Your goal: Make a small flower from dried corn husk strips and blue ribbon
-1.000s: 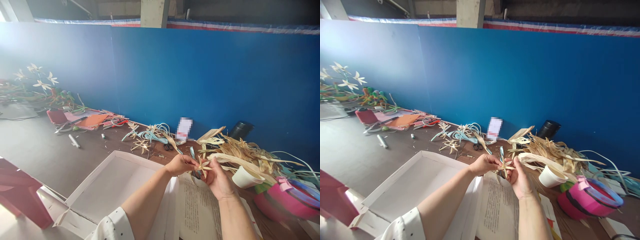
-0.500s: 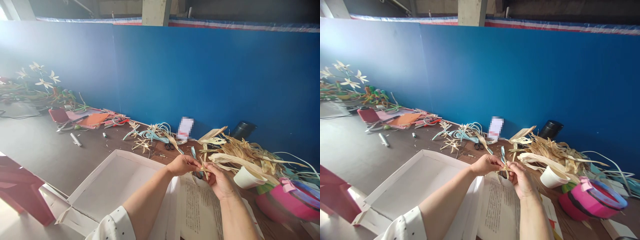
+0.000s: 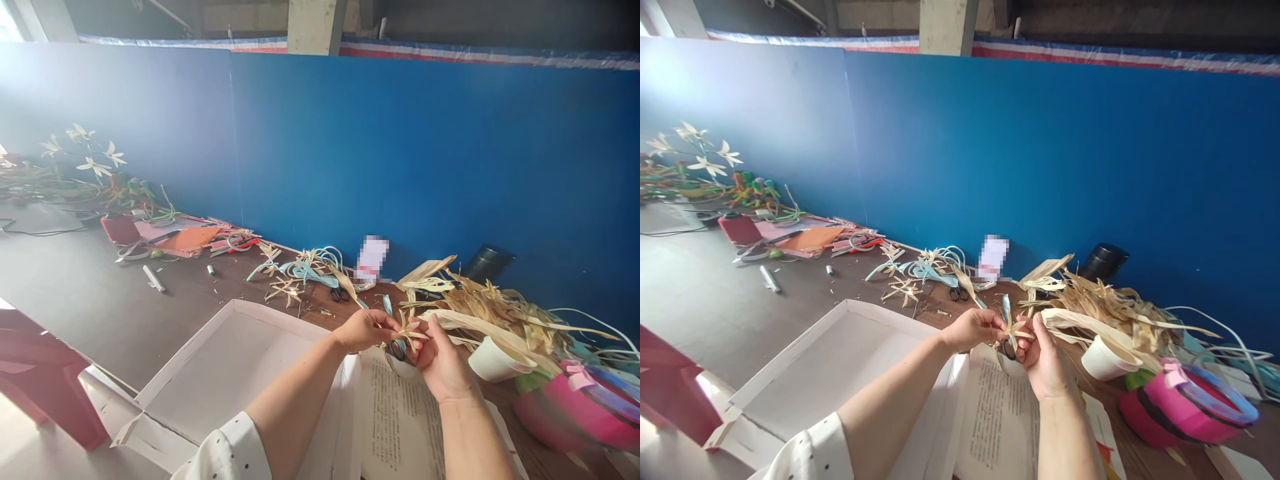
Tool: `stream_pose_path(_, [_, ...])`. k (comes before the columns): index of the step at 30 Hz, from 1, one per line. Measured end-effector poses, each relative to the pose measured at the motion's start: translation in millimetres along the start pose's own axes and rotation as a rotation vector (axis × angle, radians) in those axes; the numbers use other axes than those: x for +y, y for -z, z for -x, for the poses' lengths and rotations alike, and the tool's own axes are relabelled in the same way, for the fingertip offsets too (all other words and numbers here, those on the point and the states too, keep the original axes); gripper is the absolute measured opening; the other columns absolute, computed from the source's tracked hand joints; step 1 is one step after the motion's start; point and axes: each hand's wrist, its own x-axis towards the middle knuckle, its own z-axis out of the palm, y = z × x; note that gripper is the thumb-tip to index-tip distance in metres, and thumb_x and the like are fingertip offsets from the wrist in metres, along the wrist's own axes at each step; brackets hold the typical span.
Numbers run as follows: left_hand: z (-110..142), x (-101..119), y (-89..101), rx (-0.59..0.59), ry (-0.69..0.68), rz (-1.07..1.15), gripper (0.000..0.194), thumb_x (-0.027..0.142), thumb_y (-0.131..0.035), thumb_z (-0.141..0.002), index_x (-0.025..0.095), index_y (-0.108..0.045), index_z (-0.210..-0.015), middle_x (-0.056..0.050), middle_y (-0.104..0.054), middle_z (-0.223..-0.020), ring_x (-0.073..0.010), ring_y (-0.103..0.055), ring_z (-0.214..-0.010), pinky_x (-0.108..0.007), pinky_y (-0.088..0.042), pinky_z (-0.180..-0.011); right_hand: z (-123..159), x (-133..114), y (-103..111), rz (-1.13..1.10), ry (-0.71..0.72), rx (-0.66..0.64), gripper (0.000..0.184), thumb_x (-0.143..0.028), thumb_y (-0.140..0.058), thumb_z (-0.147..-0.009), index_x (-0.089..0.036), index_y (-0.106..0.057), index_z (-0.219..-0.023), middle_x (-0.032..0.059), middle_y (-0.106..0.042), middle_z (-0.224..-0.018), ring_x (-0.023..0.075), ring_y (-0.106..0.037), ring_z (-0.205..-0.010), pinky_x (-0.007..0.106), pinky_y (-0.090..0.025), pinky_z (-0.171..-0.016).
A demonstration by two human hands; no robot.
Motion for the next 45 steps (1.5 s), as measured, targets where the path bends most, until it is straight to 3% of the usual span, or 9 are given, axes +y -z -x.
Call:
stream_pose_path(7, [6.4,16.4,-1.4,-0.008,0.0,0.182,0.043,0.043,-0.08,-0.058,0.009,-0.064,-0.079,-0.002,-0.059,-0.073,-0.0062,-0.049,-0.064,-0.023,-0.035,-0.065,-1.4,-10.1,-2.4,-0.13,0.355,0.203,0.028,-0.036,-0.078,-0.064,-0.014,-0.065,-0.077,-0.0033,-0.05,-0.066,0.0045,-0.035,-0.05,0.016,-0.033,-0.042])
stream_pose_path(10, [7.5,20.5,-1.5,0.002,-0.023,0.262,0.042,0.041,-0.082,-0.056,0.009,-0.065,-0.078,-0.004,-0.061,-0.075,-0.0086,-0.054,-0.069,-0.025,-0.038,-0.072,7.3,-18.5,-11.0,-0.107,0.494,0.203,0.019,-0.029,-0.074,-0.067,-0.015,-0.063,-0.074,-0.0039,-0.046,-0.063,0.0048,-0.033,-0.049,0.017,-0.031,-0.043])
stream_pose_path(16, [2.3,18.8,0.1,0.167,-0.113,0.312,0.038,0.037,-0.083,-0.053,0.009,-0.067,-0.074,-0.002,-0.059,-0.069,-0.0067,-0.049,-0.064,-0.025,-0.036,-0.067,35.9,-42.0,-34.8,-0.066,0.602,0.175,0.01,-0.023,-0.068,-0.072,-0.015,-0.062,-0.071,-0.0038,-0.044,-0.059,0.0052,-0.033,-0.049,0.018,-0.029,-0.044])
stream_pose_path(20, [0.5,19.9,0.5,0.274,-0.208,0.319,0.036,0.036,-0.084,-0.052,0.01,-0.069,-0.072,-0.003,-0.06,-0.074,-0.0083,-0.051,-0.067,-0.025,-0.037,-0.068,49.1,-54.3,-39.3,-0.01,0.566,0.174,0.012,-0.025,-0.069,-0.071,-0.016,-0.062,-0.071,-0.0039,-0.046,-0.058,0.0048,-0.032,-0.047,0.017,-0.03,-0.044])
stream_pose_path(23, [1.1,21.1,0.4,0.354,-0.255,0.287,0.033,0.036,-0.083,-0.053,0.011,-0.07,-0.071,-0.004,-0.062,-0.077,-0.0097,-0.052,-0.071,-0.026,-0.039,-0.07,46.9,-53.4,-36.2,0.074,0.463,0.187,0.018,-0.028,-0.074,-0.066,-0.015,-0.063,-0.071,-0.0031,-0.049,-0.059,0.0042,-0.034,-0.047,0.016,-0.03,-0.042])
stream_pose_path(26, [1.5,20.0,0.6,0.4,-0.286,0.23,0.031,0.036,-0.082,-0.055,0.012,-0.071,-0.071,-0.004,-0.062,-0.078,-0.0111,-0.054,-0.074,-0.027,-0.041,-0.073,36.0,-41.5,-33.7,0.146,0.328,0.222,0.026,-0.033,-0.079,-0.061,-0.015,-0.066,-0.075,-0.0016,-0.054,-0.066,0.004,-0.038,-0.05,0.014,-0.03,-0.04])
stream_pose_path(30, [-1.4,12.3,1.1,0.407,-0.33,0.157,0.03,0.037,-0.081,-0.057,0.013,-0.071,-0.071,-0.005,-0.063,-0.079,-0.0136,-0.056,-0.078,-0.028,-0.043,-0.076,20.2,-18.4,-38.6,0.219,0.184,0.298,0.039,-0.046,-0.079,-0.06,-0.02,-0.068,-0.087,0.0008,-0.062,-0.086,0.0077,-0.052,-0.067,0.013,-0.041,-0.047])
stream_pose_path(34, [-6.3,0.4,1.8,0.394,-0.378,0.087,0.029,0.038,-0.08,-0.058,0.014,-0.072,-0.072,-0.004,-0.062,-0.076,-0.0128,-0.056,-0.075,-0.027,-0.044,-0.074,12.0,-3.2,-47.4,0.31,0.117,0.303,0.05,-0.057,-0.075,-0.061,-0.023,-0.067,-0.096,0.0019,-0.064,-0.098,0.0112,-0.058,-0.079,0.013,-0.045,-0.051])
stream_pose_path(45, [-3.9,2.3,-1.9,0.376,-0.333,0.04,0.029,0.038,-0.08,-0.058,0.014,-0.072,-0.07,-0.004,-0.06,-0.073,-0.011,-0.054,-0.07,-0.024,-0.043,-0.066,2.3,12.7,-43.6,0.165,0.131,0.295,0.035,-0.036,-0.083,-0.054,-0.019,-0.066,-0.08,-0.0042,-0.062,-0.066,0.0066,-0.055,-0.055,0.012,-0.043,-0.044])
